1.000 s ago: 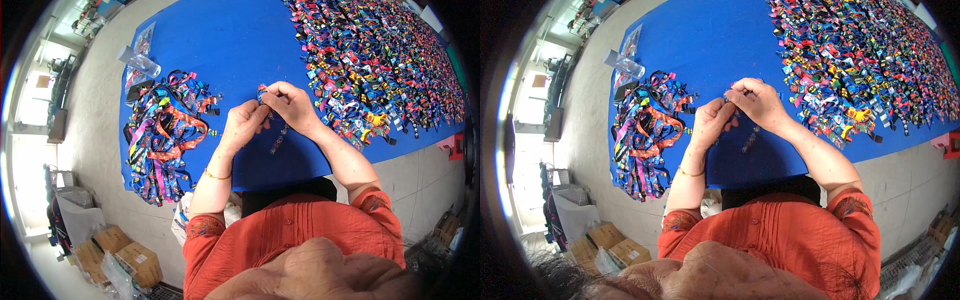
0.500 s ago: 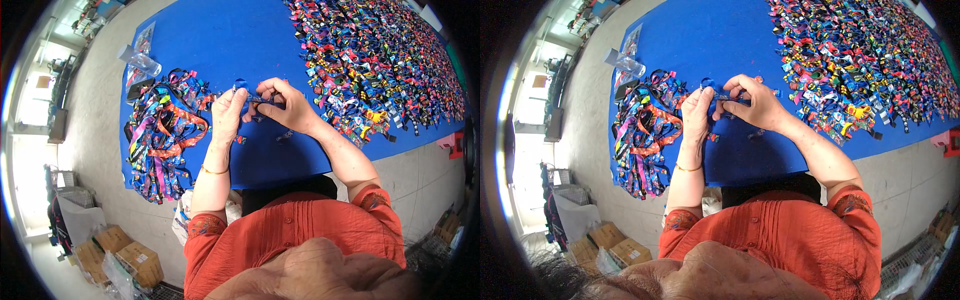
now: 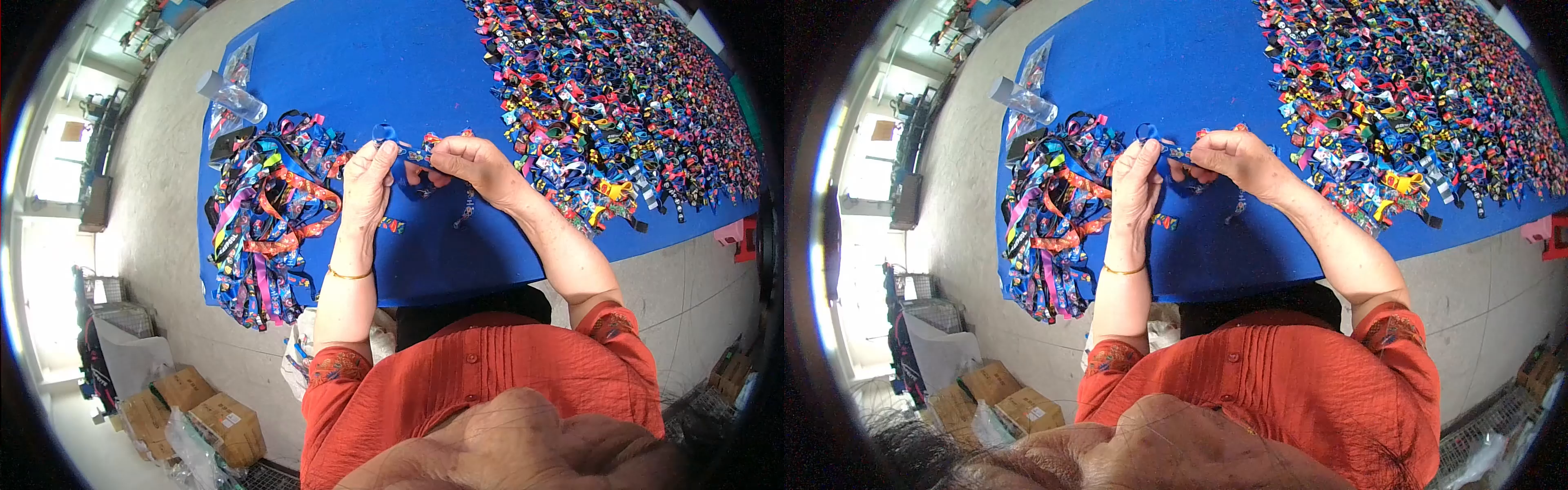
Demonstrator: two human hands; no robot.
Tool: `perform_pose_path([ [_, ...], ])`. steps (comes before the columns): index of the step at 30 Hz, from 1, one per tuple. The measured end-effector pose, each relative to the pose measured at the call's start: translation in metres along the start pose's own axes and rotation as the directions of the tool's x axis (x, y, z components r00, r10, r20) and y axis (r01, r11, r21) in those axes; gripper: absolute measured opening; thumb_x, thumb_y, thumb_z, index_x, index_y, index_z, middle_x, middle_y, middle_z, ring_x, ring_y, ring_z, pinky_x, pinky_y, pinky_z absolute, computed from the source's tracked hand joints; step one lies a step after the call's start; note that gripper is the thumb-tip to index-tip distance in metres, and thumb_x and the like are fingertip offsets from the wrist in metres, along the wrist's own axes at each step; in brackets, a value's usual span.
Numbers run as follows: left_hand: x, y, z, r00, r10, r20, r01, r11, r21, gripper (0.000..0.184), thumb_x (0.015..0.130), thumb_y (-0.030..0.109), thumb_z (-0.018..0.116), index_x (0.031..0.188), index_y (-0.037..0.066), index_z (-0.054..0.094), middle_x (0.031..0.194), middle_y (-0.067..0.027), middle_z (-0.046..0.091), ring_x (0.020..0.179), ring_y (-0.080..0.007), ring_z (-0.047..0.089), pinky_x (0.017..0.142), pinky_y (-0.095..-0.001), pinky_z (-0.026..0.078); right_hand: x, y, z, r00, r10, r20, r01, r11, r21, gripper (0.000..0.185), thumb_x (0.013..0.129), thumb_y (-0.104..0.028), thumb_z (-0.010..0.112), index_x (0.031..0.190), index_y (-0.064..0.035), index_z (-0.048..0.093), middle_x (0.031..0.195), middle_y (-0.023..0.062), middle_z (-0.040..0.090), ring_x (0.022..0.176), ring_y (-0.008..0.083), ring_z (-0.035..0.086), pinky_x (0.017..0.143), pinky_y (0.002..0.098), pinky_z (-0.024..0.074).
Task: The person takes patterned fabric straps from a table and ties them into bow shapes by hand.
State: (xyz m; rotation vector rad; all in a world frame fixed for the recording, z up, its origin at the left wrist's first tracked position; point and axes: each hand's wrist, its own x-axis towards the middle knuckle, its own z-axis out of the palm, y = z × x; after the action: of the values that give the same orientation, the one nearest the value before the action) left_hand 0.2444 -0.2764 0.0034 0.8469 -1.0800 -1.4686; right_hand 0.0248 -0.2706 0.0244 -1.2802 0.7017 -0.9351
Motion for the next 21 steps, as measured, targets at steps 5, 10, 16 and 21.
perform_pose_path([
  [5, -0.004, 0.017, 0.018, 0.996, 0.040, 0.078, -0.020, 0.971, -0.239, 0.025, 0.103, 0.022, 0.057, 0.097, -0.001, 0.065, 0.103, -0.0263, 0.071, 0.061, -0.0201, 0.066, 0.055, -0.0289, 0.055, 0.000, 0.002, -0.002, 0.991, 0.107, 0.074, -0.111, 0.993, 0.047, 0.026, 0.104, -0.025, 0.060, 0.094, -0.0031, 0.068, 0.081, 0.0025, 0.066, 0.073, 0.0105, 0.061, 0.067, 0.0267, 0.0505],
  [10, -0.006, 0.014, 0.013, 0.996, -0.023, 0.084, 0.056, 0.908, -0.415, 0.024, 0.104, 0.023, 0.055, 0.100, 0.000, 0.062, 0.106, -0.0302, 0.070, 0.055, -0.0223, 0.066, 0.047, -0.0306, 0.054, -0.002, -0.001, 0.001, 0.984, 0.144, 0.109, -0.152, 0.986, 0.064, 0.019, 0.103, -0.022, 0.061, 0.098, -0.0039, 0.066, 0.081, 0.0024, 0.066, 0.072, 0.0097, 0.061, 0.065, 0.0257, 0.0493],
  [16, -0.003, 0.012, 0.012, 0.994, 0.023, 0.108, 0.025, 0.907, -0.421, 0.021, 0.104, 0.019, 0.052, 0.096, 0.001, 0.059, 0.089, -0.0221, 0.068, 0.053, -0.0242, 0.064, 0.047, -0.0318, 0.054, -0.005, -0.008, 0.005, 0.983, 0.132, 0.128, -0.130, 0.991, -0.020, 0.028, 0.093, -0.009, 0.072, 0.117, -0.0038, 0.058, 0.098, 0.0029, 0.067, 0.080, 0.0089, 0.062, 0.067, 0.0255, 0.0495],
  [21, -0.003, 0.012, 0.013, 0.995, 0.027, 0.099, 0.017, 0.908, -0.418, 0.021, 0.104, 0.018, 0.052, 0.093, 0.001, 0.058, 0.080, -0.0180, 0.062, 0.055, -0.0256, 0.061, 0.048, -0.0332, 0.053, -0.003, 0.015, 0.009, 0.990, -0.135, 0.042, 0.140, 0.972, -0.189, 0.035, 0.089, 0.005, 0.065, 0.122, -0.0006, 0.053, 0.107, 0.0070, 0.065, 0.095, 0.0118, 0.064, 0.081, 0.0263, 0.0516],
])
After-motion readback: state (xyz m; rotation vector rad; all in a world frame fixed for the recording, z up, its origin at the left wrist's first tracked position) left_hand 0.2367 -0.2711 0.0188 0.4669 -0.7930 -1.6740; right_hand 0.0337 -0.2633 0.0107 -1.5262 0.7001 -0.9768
